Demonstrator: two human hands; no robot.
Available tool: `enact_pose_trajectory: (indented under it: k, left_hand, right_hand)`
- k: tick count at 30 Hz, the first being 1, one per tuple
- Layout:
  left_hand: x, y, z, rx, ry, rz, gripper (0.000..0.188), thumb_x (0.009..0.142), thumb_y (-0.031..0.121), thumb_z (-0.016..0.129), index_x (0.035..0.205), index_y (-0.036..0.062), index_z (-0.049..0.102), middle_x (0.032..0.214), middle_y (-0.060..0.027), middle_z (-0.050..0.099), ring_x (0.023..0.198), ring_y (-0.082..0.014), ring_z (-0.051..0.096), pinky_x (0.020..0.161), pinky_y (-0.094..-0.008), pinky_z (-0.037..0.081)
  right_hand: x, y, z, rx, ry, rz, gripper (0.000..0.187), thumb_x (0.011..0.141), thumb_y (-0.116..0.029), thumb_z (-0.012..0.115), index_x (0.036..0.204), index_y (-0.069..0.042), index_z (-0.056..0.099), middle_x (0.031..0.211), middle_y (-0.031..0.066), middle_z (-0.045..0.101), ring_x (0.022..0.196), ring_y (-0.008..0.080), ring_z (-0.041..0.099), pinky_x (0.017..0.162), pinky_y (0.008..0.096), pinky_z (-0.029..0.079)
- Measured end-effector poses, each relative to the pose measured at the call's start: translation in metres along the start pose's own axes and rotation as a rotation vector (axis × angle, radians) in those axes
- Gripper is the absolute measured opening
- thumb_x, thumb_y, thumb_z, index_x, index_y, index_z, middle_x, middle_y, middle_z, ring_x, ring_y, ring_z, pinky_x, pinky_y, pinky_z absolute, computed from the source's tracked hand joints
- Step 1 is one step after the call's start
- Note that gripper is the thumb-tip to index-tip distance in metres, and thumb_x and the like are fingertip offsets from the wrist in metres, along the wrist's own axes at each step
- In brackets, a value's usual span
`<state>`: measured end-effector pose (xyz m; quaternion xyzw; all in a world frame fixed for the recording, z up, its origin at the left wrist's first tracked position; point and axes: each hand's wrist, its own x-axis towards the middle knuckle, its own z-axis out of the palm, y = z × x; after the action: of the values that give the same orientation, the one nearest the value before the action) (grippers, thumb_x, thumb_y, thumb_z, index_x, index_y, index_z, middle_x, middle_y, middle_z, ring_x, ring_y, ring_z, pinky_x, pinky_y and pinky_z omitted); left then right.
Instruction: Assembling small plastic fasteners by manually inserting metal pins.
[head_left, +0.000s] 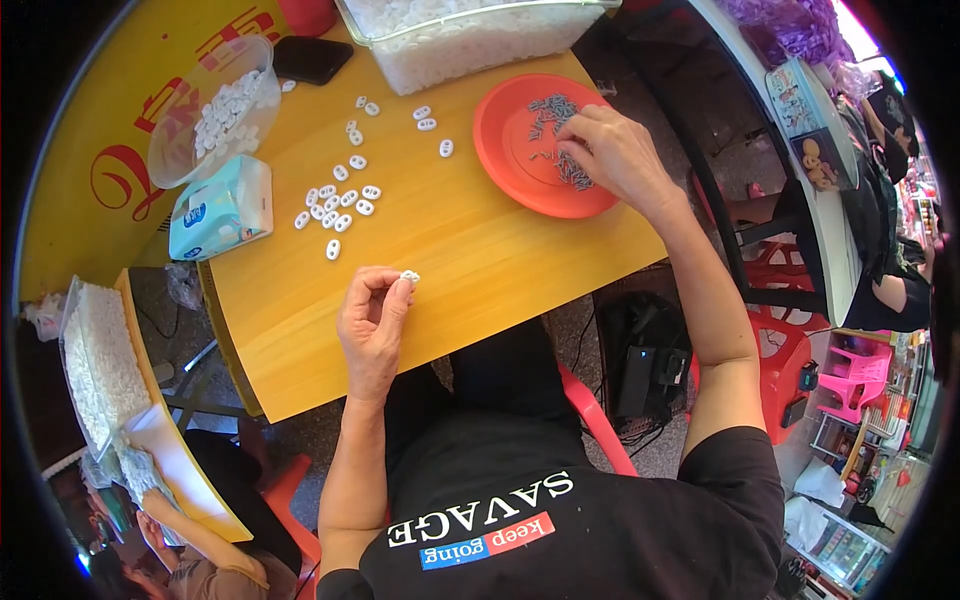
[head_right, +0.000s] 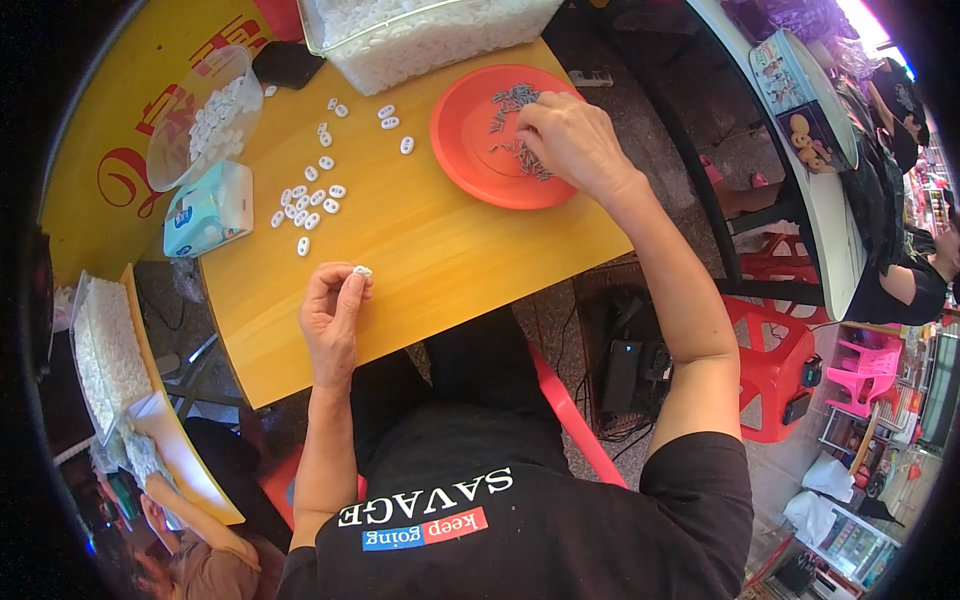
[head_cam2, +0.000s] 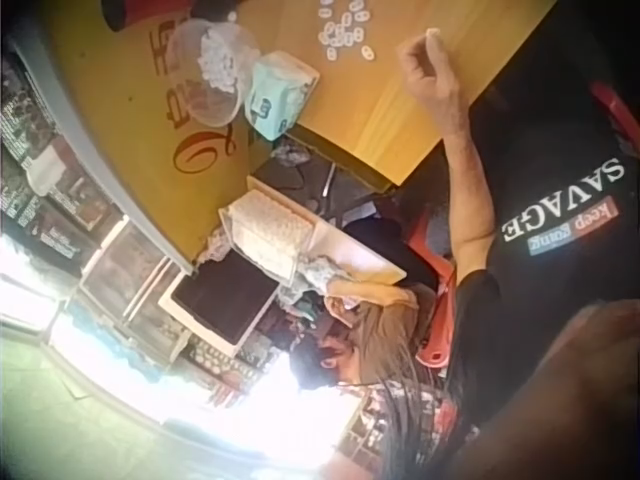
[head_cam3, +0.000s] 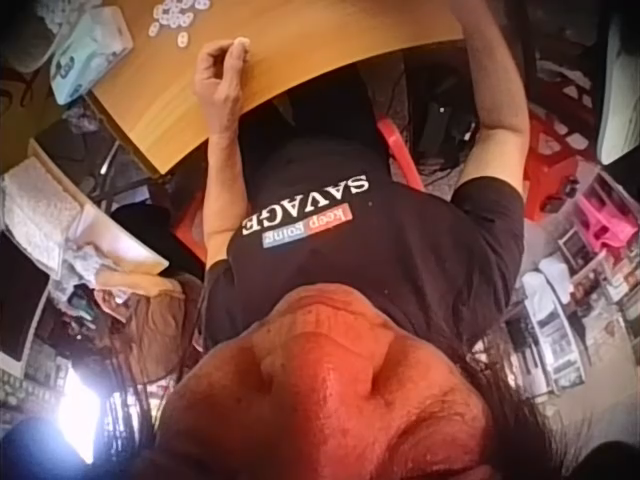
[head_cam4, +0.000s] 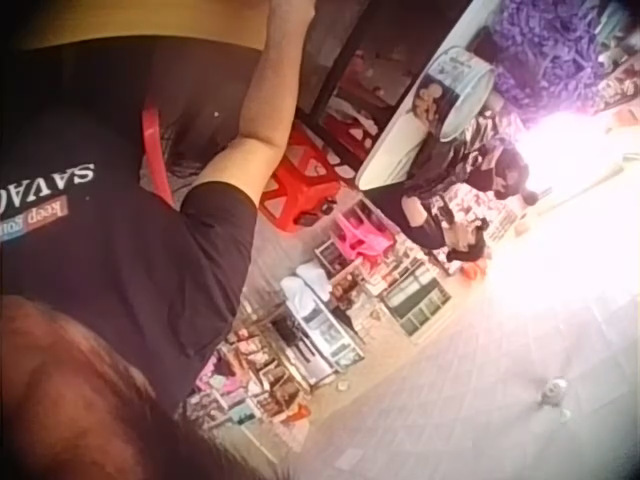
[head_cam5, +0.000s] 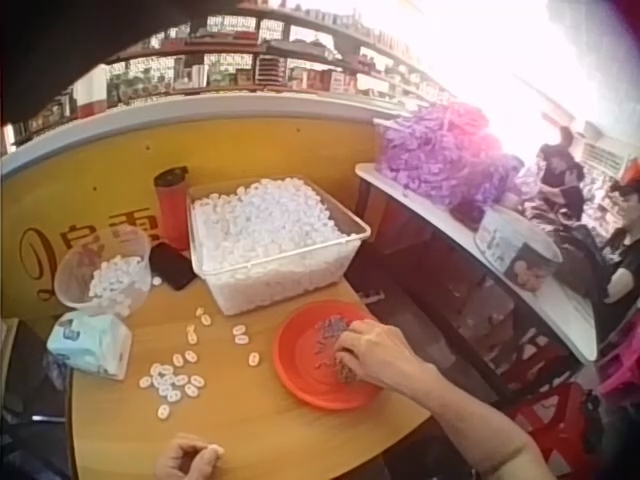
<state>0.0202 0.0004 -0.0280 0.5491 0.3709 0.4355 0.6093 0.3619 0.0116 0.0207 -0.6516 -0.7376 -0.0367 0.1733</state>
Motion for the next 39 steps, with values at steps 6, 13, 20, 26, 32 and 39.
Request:
enact_pose_trajectory:
  k: [6, 13, 20, 26, 32, 39]
  left_hand:
    - [0.000, 0.000, 0.000, -0.004, -0.002, -0.008, 0.003, 0.095, 0.002, 0.060, 0.097, 0.0007, 0.059, 0.094, -0.0010, 0.057, 0.079, -0.0058, 0.054, 0.071, -0.0192, 0.045]
    - [0.000, 0.001, 0.000, -0.002, 0.001, -0.005, 0.002, 0.095, 0.002, 0.060, 0.096, 0.0007, 0.059, 0.094, -0.0009, 0.056, 0.079, -0.0058, 0.053, 0.071, -0.0192, 0.044]
    - [0.001, -0.001, 0.000, -0.024, 0.001, 0.007, 0.003, 0.095, 0.004, 0.061, 0.096, 0.0014, 0.059, 0.091, 0.0001, 0.058, 0.080, -0.0050, 0.053, 0.073, -0.0188, 0.043]
    - [-0.002, 0.008, 0.003, -0.141, 0.083, -0.091, 0.009, 0.095, 0.009, 0.062, 0.100, 0.0018, 0.061, 0.090, -0.0026, 0.063, 0.082, -0.0078, 0.057, 0.077, -0.0218, 0.046]
    - [-0.012, 0.028, 0.004, -0.172, 0.089, -0.068, 0.010, 0.095, 0.010, 0.062, 0.100, 0.0015, 0.060, 0.090, -0.0031, 0.063, 0.083, -0.0085, 0.058, 0.077, -0.0228, 0.046]
    - [-0.020, 0.038, 0.000, -0.197, 0.091, -0.023, 0.010, 0.095, 0.008, 0.061, 0.102, 0.0005, 0.060, 0.091, -0.0058, 0.065, 0.084, -0.0111, 0.060, 0.079, -0.0256, 0.047]
  right_hand:
    - [0.000, 0.000, 0.005, -0.041, -0.066, -0.011, 0.012, 0.082, -0.016, 0.070, 0.090, -0.007, 0.070, 0.087, 0.0081, 0.063, 0.087, 0.0278, 0.062, 0.075, 0.0393, 0.051]
    - [0.001, -0.003, 0.010, -0.011, -0.098, -0.009, 0.012, 0.082, -0.016, 0.069, 0.088, -0.007, 0.066, 0.086, 0.0088, 0.063, 0.087, 0.0288, 0.062, 0.077, 0.0406, 0.050]
    - [-0.002, -0.020, 0.004, 0.231, 0.050, 0.061, 0.008, 0.080, -0.006, 0.067, 0.084, -0.002, 0.061, 0.082, 0.0126, 0.065, 0.080, 0.0303, 0.065, 0.072, 0.0385, 0.053]
    - [-0.018, -0.102, 0.013, 1.107, 0.013, 0.283, 0.018, 0.089, -0.006, 0.068, 0.105, 0.001, 0.069, 0.091, 0.0022, 0.069, 0.081, 0.0075, 0.062, 0.073, 0.0217, 0.050]
    - [-0.027, -0.167, 0.038, 1.603, -0.141, 0.406, 0.017, 0.095, -0.013, 0.064, 0.101, 0.002, 0.064, 0.087, 0.0053, 0.065, 0.078, 0.0123, 0.061, 0.074, 0.0251, 0.050]
    - [-0.024, -0.188, 0.041, 1.754, -0.207, 0.408, 0.023, 0.097, -0.022, 0.063, 0.096, 0.001, 0.062, 0.086, 0.0046, 0.065, 0.078, 0.0112, 0.060, 0.073, 0.0259, 0.050]
